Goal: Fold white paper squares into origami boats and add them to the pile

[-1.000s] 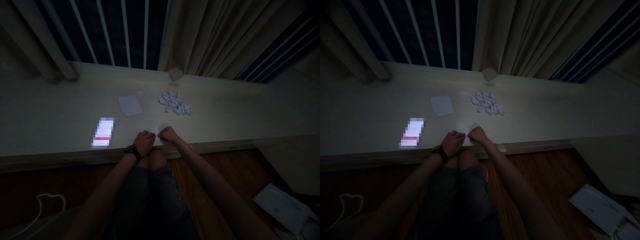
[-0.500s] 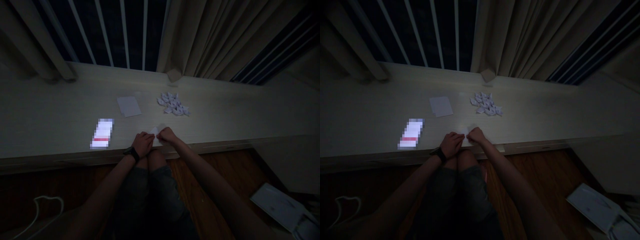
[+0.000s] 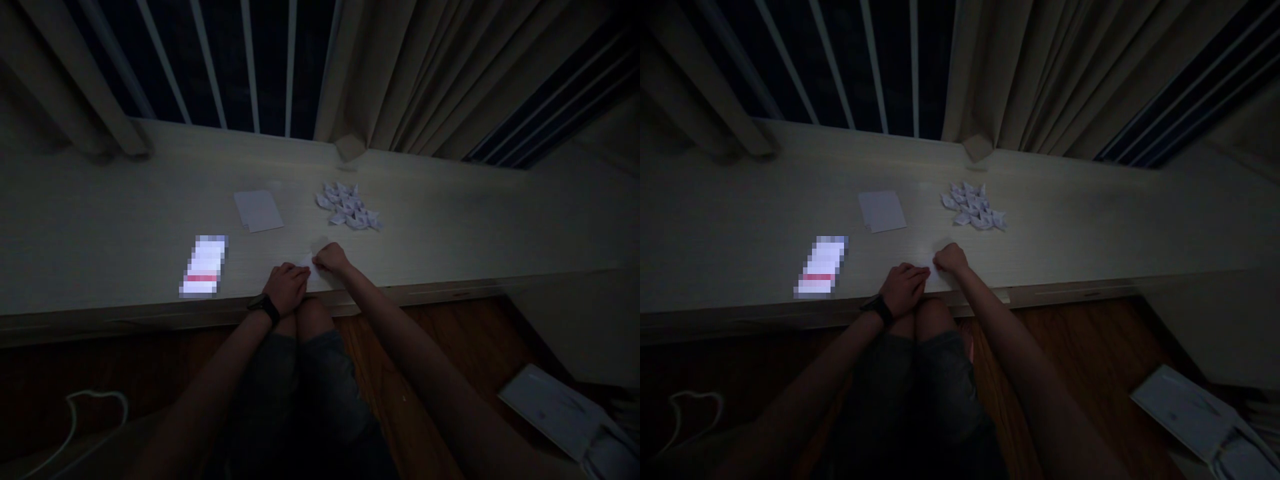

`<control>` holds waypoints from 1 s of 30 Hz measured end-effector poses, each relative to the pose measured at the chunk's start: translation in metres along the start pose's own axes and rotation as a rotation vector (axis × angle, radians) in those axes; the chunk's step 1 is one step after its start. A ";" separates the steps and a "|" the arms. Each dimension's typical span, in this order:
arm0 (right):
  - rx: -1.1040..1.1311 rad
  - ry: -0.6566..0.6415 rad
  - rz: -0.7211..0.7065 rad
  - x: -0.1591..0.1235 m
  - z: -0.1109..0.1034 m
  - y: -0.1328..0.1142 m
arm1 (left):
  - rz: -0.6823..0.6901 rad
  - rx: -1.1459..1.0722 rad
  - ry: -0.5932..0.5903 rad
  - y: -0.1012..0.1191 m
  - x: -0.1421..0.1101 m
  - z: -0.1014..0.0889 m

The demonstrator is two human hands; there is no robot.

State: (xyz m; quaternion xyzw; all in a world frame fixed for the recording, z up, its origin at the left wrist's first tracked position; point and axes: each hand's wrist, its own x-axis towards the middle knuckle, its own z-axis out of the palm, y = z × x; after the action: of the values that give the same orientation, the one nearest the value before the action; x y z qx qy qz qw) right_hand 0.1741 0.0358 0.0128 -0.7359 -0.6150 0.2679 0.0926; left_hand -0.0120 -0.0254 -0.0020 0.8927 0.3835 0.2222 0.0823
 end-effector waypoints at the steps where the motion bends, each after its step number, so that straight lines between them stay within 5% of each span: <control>1: 0.001 -0.008 0.003 -0.005 0.001 0.002 | -0.002 -0.003 0.002 0.000 0.000 0.000; 14: 0.133 -0.092 -0.013 -0.063 0.011 0.019 | -0.031 -0.023 -0.004 -0.001 0.002 -0.002; 16: 0.147 -0.075 -0.073 -0.068 0.009 0.022 | -0.026 -0.021 -0.007 -0.001 0.001 -0.003; 22: 0.082 0.276 -0.501 -0.057 0.005 0.027 | 0.049 -0.070 -0.040 -0.005 -0.002 -0.004; 25: -0.030 0.252 -0.636 -0.048 0.009 0.027 | 0.034 -0.123 -0.034 -0.009 0.000 0.000; 30: -0.081 0.271 -0.637 -0.048 0.023 0.029 | -0.110 -0.086 0.048 -0.012 0.007 0.008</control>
State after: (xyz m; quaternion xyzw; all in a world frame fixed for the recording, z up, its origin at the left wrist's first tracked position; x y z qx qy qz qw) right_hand 0.1828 -0.0212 -0.0065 -0.5389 -0.8059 0.1008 0.2232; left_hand -0.0118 -0.0122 -0.0106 0.8603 0.4240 0.2548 0.1233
